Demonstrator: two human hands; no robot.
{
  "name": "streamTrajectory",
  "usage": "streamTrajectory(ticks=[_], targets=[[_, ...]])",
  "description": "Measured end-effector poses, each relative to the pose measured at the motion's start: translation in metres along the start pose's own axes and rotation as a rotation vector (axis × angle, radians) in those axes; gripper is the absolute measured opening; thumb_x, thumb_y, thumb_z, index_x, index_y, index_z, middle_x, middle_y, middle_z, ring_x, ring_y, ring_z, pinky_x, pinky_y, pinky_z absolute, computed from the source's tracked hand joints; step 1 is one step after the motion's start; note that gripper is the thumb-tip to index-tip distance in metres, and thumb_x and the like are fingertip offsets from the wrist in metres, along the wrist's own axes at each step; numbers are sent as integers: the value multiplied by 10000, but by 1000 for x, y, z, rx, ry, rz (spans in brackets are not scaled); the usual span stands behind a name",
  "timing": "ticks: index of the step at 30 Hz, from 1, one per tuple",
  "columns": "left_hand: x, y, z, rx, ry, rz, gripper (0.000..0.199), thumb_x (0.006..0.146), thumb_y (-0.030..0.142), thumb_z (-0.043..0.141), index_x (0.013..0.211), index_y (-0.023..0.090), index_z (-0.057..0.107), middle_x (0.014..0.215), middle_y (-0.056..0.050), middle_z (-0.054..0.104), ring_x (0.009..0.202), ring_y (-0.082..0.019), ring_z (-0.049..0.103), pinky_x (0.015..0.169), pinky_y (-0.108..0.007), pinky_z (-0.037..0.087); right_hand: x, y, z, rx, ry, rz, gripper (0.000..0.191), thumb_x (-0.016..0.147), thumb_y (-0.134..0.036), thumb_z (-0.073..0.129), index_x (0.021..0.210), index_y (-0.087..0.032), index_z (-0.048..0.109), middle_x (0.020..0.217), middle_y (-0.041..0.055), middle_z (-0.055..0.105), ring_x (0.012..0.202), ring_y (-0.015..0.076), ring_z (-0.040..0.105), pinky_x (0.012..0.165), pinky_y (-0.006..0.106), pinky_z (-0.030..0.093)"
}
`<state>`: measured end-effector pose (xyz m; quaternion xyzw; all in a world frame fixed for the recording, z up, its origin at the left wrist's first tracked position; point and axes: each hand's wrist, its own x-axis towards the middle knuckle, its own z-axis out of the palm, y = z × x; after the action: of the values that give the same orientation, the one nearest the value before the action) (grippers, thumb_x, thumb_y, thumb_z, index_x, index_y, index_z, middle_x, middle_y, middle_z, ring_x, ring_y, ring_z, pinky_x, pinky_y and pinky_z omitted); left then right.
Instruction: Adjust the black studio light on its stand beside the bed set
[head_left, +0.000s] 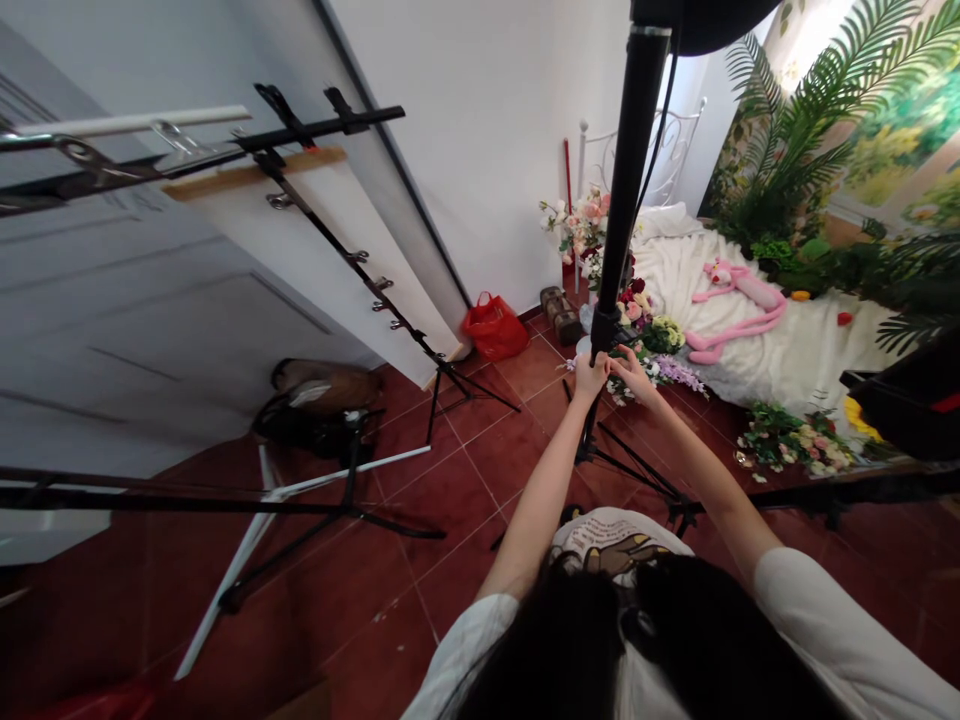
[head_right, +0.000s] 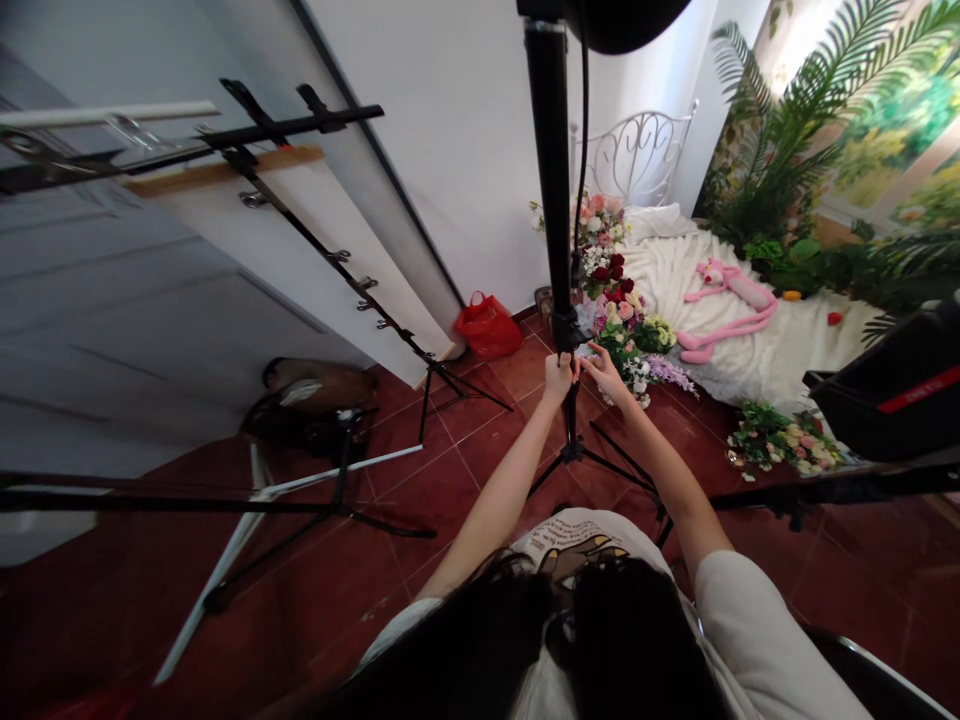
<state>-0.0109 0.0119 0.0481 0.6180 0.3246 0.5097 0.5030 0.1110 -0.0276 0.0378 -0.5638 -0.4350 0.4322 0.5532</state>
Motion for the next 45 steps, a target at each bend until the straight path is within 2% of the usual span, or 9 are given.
streamTrajectory(ticks=[5, 9, 13, 19, 23, 29, 33, 38, 45], targets=[[1, -1, 1, -13, -9, 17, 820, 754, 988, 311, 443, 241, 446, 391, -7, 409, 392, -126, 408, 451, -300, 292, 6, -8, 3, -45, 13, 43, 478, 801, -451, 771, 1177, -228, 579, 561, -114, 524, 526, 122, 530, 557, 221, 485], [1, -3, 1, -9, -6, 34, 823, 751, 988, 330, 431, 237, 430, 376, -5, 407, 377, -124, 409, 446, -296, 297, 10, -9, 5, -85, -15, 68, 431, 771, -506, 781, 1032, -229, 578, 535, -122, 475, 472, 97, 439, 467, 196, 375], [1, -6, 0, 12, 12, 29, 819, 767, 975, 336, 431, 235, 438, 375, 0, 417, 374, -119, 408, 446, -287, 302, 11, -12, 9, -99, -1, 104, 421, 738, -528, 791, 955, -218, 607, 552, -113, 469, 469, 81, 428, 468, 198, 374], [2, -10, 1, 9, 17, 33, 821, 747, 989, 336, 431, 239, 440, 385, 1, 405, 391, -122, 408, 464, -295, 290, 20, -18, 17, -85, 155, 271, 206, 677, -277, 778, 801, -176, 648, 543, -69, 529, 502, 100, 459, 526, 231, 412], [2, -12, 1, 5, 25, 21, 825, 743, 995, 319, 437, 237, 434, 383, 4, 404, 384, -122, 401, 458, -290, 289, 22, -10, 22, 6, 185, 265, 156, 655, -213, 762, 677, -186, 610, 544, -62, 554, 535, 95, 462, 557, 224, 398], [0, -9, 2, 31, 50, -4, 825, 732, 1004, 298, 434, 243, 410, 376, 3, 398, 377, -120, 391, 443, -284, 289, 15, 9, 33, 258, 111, 262, 362, 781, -427, 742, 594, -223, 508, 537, -51, 549, 551, 99, 455, 596, 225, 422], [-2, -2, 2, 6, 51, -14, 823, 741, 994, 315, 447, 233, 424, 388, 6, 416, 382, -115, 405, 441, -272, 304, 4, 16, 26, 393, 41, 298, 325, 824, -495, 698, 668, -234, 585, 590, -30, 610, 586, 130, 533, 638, 243, 485], [-2, 1, 3, -53, 33, -42, 821, 718, 996, 367, 462, 221, 460, 389, 10, 421, 364, -105, 398, 422, -262, 298, -13, 25, 15, 756, -135, 387, 280, 891, -484, 666, 772, -231, 690, 714, -12, 708, 694, 142, 637, 740, 253, 531], [-1, -2, 3, -46, 49, -28, 808, 732, 979, 382, 455, 223, 451, 390, 12, 416, 367, -105, 397, 416, -260, 295, -11, 37, 24, 720, -115, 397, 415, 946, -618, 625, 769, -247, 680, 713, -17, 700, 728, 158, 639, 758, 273, 510]])
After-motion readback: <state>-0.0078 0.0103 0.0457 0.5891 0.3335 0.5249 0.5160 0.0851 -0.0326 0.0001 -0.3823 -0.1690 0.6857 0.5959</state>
